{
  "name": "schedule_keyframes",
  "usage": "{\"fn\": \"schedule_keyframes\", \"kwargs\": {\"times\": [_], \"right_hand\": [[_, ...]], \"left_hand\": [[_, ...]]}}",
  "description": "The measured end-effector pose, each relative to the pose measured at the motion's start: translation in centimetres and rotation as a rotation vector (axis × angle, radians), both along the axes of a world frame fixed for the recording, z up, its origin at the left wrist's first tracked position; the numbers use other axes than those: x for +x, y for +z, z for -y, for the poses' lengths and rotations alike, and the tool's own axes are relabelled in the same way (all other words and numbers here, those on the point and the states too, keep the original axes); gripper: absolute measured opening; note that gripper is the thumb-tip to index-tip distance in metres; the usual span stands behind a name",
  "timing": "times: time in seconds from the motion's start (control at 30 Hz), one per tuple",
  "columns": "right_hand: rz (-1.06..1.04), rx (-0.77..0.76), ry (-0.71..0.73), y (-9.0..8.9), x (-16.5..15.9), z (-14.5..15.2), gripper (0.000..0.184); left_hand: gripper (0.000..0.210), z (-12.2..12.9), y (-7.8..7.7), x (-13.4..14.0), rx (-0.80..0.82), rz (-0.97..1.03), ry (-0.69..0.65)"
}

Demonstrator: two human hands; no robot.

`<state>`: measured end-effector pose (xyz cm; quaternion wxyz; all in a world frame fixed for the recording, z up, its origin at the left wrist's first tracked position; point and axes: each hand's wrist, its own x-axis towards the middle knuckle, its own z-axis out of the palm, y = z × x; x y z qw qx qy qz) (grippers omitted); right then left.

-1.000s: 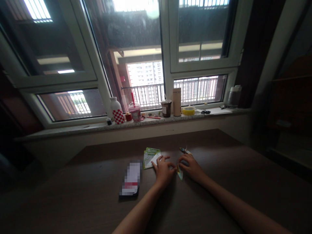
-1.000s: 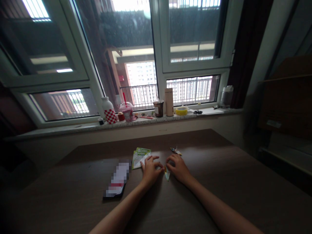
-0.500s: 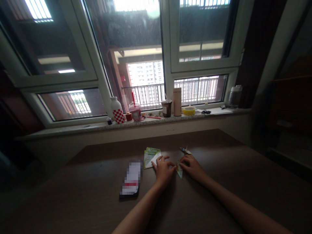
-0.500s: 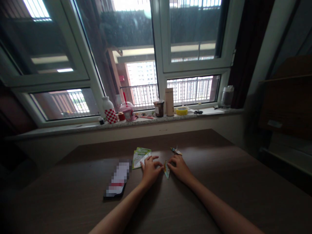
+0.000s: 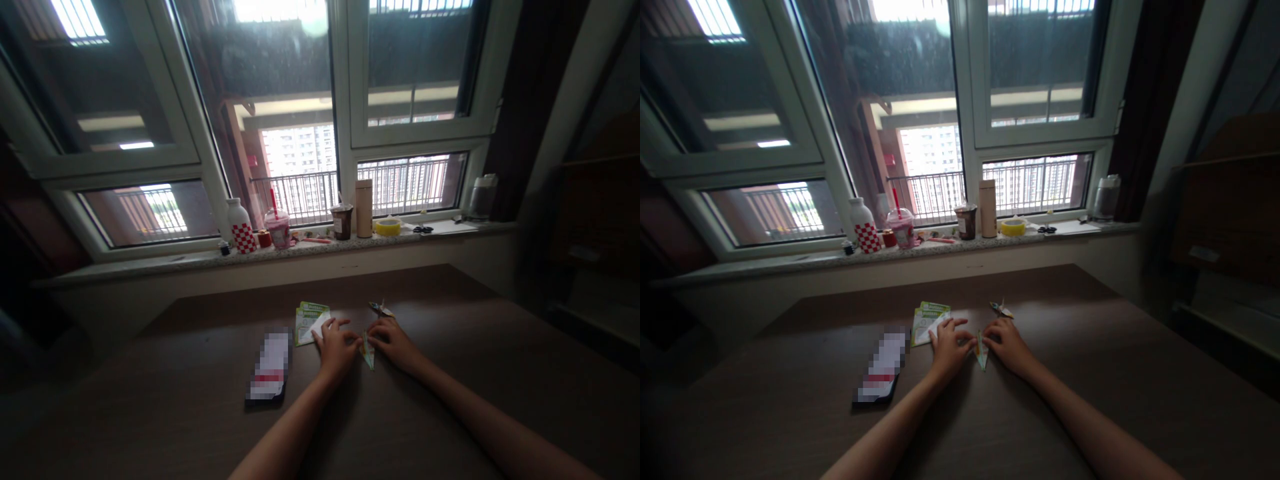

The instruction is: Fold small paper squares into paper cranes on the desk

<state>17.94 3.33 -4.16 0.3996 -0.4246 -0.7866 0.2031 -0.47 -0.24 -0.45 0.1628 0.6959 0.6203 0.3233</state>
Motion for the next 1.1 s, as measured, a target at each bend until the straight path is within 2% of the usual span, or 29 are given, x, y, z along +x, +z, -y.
{"fn": "schedule_keyframes", "kwargs": {"times": [0.67,1.1], "right_hand": [[0.027,0.030,0.031,0.5,-0.4,0.8,0.017],[0.044,0.038,0.061,1.2,-0.6,1.4,0.014]], "left_hand": [[0.008,0.1,0.4,0.1,-0.002,0.037,0.000],[0.004,-0.1,0.0,-0.2,0.029,0.095,0.011]]}}
